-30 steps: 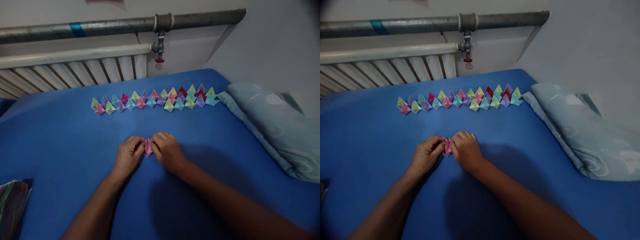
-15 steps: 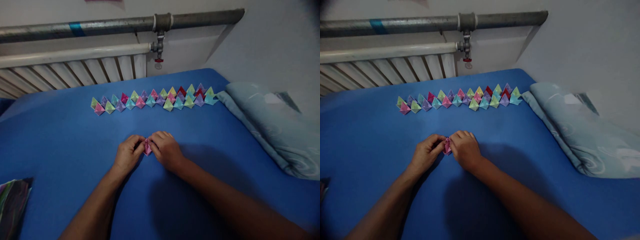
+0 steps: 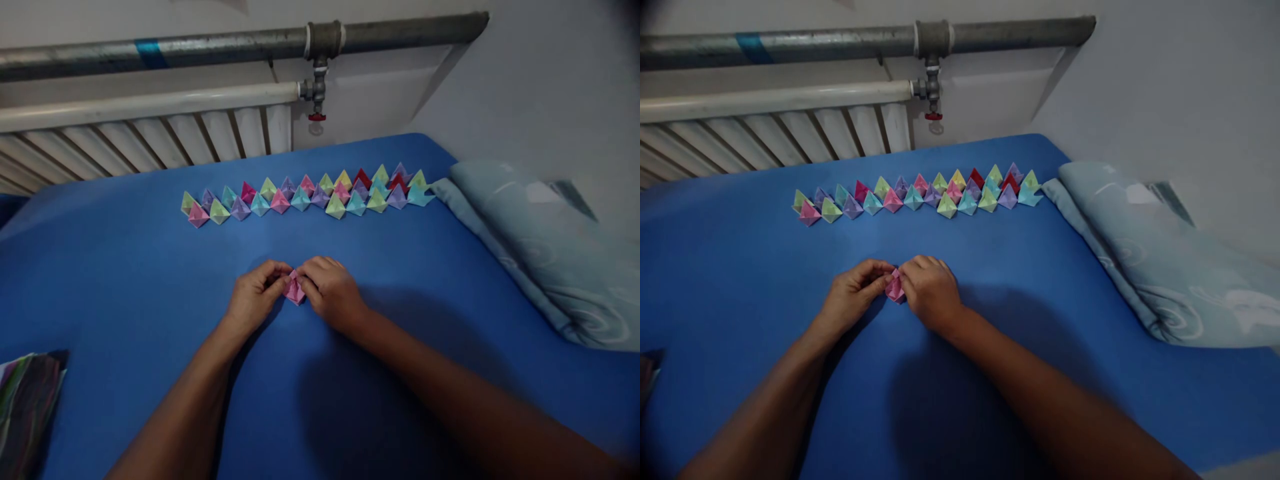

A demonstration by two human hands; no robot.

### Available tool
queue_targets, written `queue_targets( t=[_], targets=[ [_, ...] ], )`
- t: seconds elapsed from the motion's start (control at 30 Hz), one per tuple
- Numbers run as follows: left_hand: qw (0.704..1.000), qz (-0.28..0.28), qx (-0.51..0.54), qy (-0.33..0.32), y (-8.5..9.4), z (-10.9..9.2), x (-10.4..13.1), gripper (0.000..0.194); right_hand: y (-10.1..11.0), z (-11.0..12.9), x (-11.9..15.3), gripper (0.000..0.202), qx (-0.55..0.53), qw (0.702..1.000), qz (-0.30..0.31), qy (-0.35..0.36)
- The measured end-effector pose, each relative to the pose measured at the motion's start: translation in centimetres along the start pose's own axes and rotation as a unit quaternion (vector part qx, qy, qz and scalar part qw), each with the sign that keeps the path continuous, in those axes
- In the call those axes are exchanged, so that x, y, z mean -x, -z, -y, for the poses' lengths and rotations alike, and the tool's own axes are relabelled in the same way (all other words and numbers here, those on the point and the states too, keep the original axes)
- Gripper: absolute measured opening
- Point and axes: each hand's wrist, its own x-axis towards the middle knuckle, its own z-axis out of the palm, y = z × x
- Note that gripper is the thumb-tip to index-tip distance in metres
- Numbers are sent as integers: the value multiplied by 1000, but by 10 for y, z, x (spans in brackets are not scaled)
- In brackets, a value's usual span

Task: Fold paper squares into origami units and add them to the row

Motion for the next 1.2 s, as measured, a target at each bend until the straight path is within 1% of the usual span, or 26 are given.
queue_targets(
  t=[0.17,0.33,0.43,0.5,0.57,0.67,0.87,0.97,1.2],
  targets=[
    [1000,6,10,6,1,2,-3,20,1,-3,-4,16,-38,999,10,-12],
    [999,9,39,10,2,5,-4,21,5,-5,-7,16,-61,998,26,-20],
    [999,-6,47,22,2,4,-4,22,4,-5,-7,16,-69,997,20,-25],
    [999,-6,34,25,3,2,-4,18,3,-5,-7,16,-75,997,13,-29],
    [1000,-3,16,18,3,0,-3,14,1,-5,-7,15,-78,997,8,-29],
    [1000,-4,6,4,2,-1,-3,14,0,-6,-8,14,-79,996,1,-33],
    [1000,0,-6,-19,2,4,-3,13,-2,-7,-9,13,-89,995,-20,-41],
    [1000,4,-7,-24,2,6,-3,13,-4,-7,-9,11,-91,995,-18,-33],
    [1000,0,20,-12,2,6,-4,12,-6,-11,-8,13,-123,992,-14,-11]
  ],
)
